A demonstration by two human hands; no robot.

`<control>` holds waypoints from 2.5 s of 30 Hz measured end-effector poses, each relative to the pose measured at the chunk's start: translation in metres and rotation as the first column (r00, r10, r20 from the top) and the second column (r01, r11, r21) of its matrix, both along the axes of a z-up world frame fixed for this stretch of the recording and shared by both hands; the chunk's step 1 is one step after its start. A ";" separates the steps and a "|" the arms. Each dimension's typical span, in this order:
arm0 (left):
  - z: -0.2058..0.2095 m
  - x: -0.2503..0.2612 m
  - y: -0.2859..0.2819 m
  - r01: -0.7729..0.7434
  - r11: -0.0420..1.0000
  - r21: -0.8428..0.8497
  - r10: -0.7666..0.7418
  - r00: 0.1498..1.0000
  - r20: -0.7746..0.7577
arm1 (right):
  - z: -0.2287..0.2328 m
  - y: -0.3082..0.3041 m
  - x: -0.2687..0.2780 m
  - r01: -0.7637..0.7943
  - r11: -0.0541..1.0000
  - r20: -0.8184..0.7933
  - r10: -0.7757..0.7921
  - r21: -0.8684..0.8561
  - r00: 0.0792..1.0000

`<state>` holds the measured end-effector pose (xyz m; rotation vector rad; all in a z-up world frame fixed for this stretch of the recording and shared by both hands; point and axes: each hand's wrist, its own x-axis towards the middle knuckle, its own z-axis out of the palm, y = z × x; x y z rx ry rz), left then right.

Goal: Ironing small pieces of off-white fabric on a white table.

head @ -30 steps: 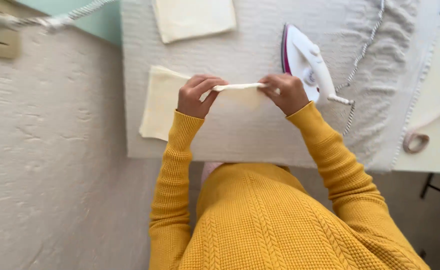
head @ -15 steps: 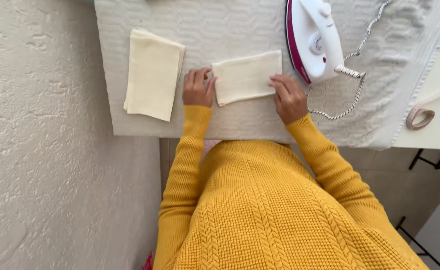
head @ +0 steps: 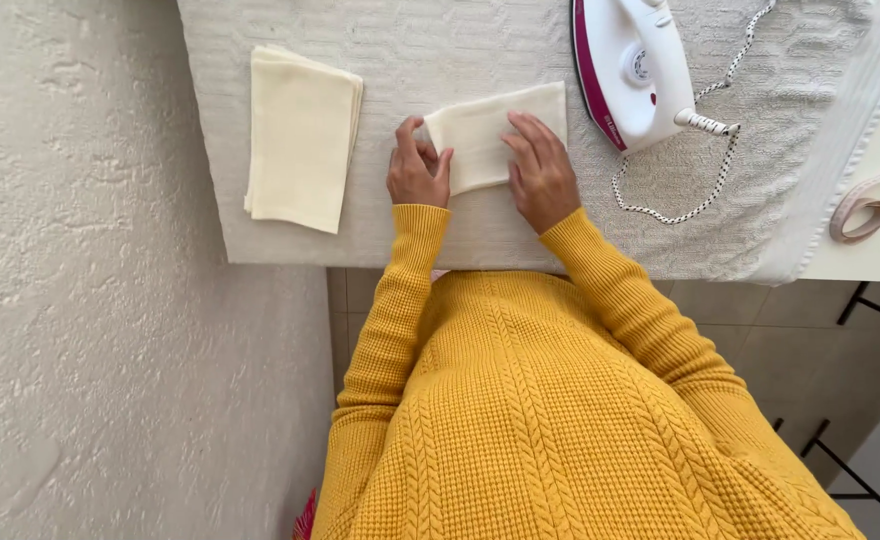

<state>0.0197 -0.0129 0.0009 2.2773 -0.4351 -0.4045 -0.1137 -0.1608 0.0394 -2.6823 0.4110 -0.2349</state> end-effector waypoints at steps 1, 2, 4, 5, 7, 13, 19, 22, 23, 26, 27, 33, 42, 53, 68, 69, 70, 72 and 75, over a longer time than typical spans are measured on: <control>0.004 0.001 0.000 0.017 0.998 -0.054 -0.016 1.000 0.014 | 0.007 0.003 0.010 -0.001 1.000 -0.012 0.001 0.026 1.000; 0.006 0.000 0.002 0.018 0.998 -0.052 -0.017 1.000 0.015 | 0.007 0.003 0.012 0.000 1.000 -0.011 0.000 0.029 1.000; 0.011 -0.003 0.005 0.051 0.990 -0.132 -0.050 0.999 0.010 | 0.005 0.002 0.018 0.018 1.000 -0.024 -0.018 0.023 1.000; 0.009 -0.004 0.006 0.051 0.990 -0.130 -0.050 0.999 0.012 | -0.003 -0.001 0.022 0.018 1.000 -0.022 -0.017 0.025 1.000; 0.006 -0.009 0.009 0.140 0.966 -0.218 -0.121 0.987 0.102 | -0.019 -0.005 0.025 0.018 0.990 -0.042 -0.025 -0.140 0.999; 0.007 0.004 0.019 0.160 0.949 -0.271 -0.199 0.972 -0.122 | -0.033 -0.020 0.043 -0.059 0.993 -0.107 0.049 -0.098 0.993; 0.021 0.014 0.026 0.303 0.895 -0.327 -0.309 0.951 0.035 | -0.035 -0.031 0.035 -0.092 0.994 -0.323 0.068 -0.058 0.944; 0.018 0.016 0.031 0.308 0.897 -0.317 -0.341 0.939 -0.052 | -0.022 -0.033 0.036 -0.091 0.996 -0.426 0.082 -0.001 0.901; 0.027 0.018 0.029 0.315 0.894 -0.318 -0.348 0.936 -0.050 | -0.020 -0.031 0.036 -0.084 0.996 -0.424 0.074 -0.003 0.902; 0.044 0.019 0.024 0.269 0.947 -0.178 -0.312 0.902 -0.299 | -0.023 -0.032 0.036 -0.068 0.998 -0.502 0.067 0.016 0.862; 0.042 0.016 0.023 0.233 0.970 -0.073 -0.241 0.960 -0.142 | -0.030 -0.033 0.034 -0.088 0.996 -0.407 0.077 -0.008 0.910; -0.007 -0.019 -0.045 0.457 0.853 0.252 -0.517 0.678 0.522 | 0.042 -0.086 0.021 0.122 0.953 0.002 -0.126 -0.278 0.992; 0.020 -0.027 -0.070 0.662 0.582 0.472 -0.776 0.626 0.079 | 0.071 -0.170 0.026 0.490 0.761 -0.351 -0.360 0.426 0.864; -0.008 -0.012 -0.030 0.413 0.727 0.549 -0.646 0.683 0.341 | 0.016 -0.069 0.006 0.372 0.915 -0.121 -0.356 0.154 0.927; -0.011 -0.019 0.010 0.363 0.845 0.392 -0.512 0.762 0.397 | 0.033 -0.046 0.024 0.528 0.810 -0.270 -0.464 0.255 0.843; -0.012 -0.018 0.011 0.363 0.848 0.387 -0.508 0.764 0.397 | 0.033 -0.044 0.022 0.490 0.832 -0.252 -0.432 0.259 0.866; -0.014 -0.014 0.006 0.356 0.855 0.377 -0.498 0.765 0.409 | 0.033 -0.047 0.024 0.446 0.857 -0.222 -0.397 0.258 0.891; -0.012 -0.011 0.009 0.367 0.853 0.370 -0.503 0.766 0.399 | 0.049 -0.046 0.048 0.505 0.813 -0.303 -0.423 0.289 0.854; -0.004 -0.020 0.022 0.395 0.824 0.407 -0.535 0.779 0.327 | 0.060 -0.032 0.052 0.598 0.725 -0.424 -0.449 0.341 0.787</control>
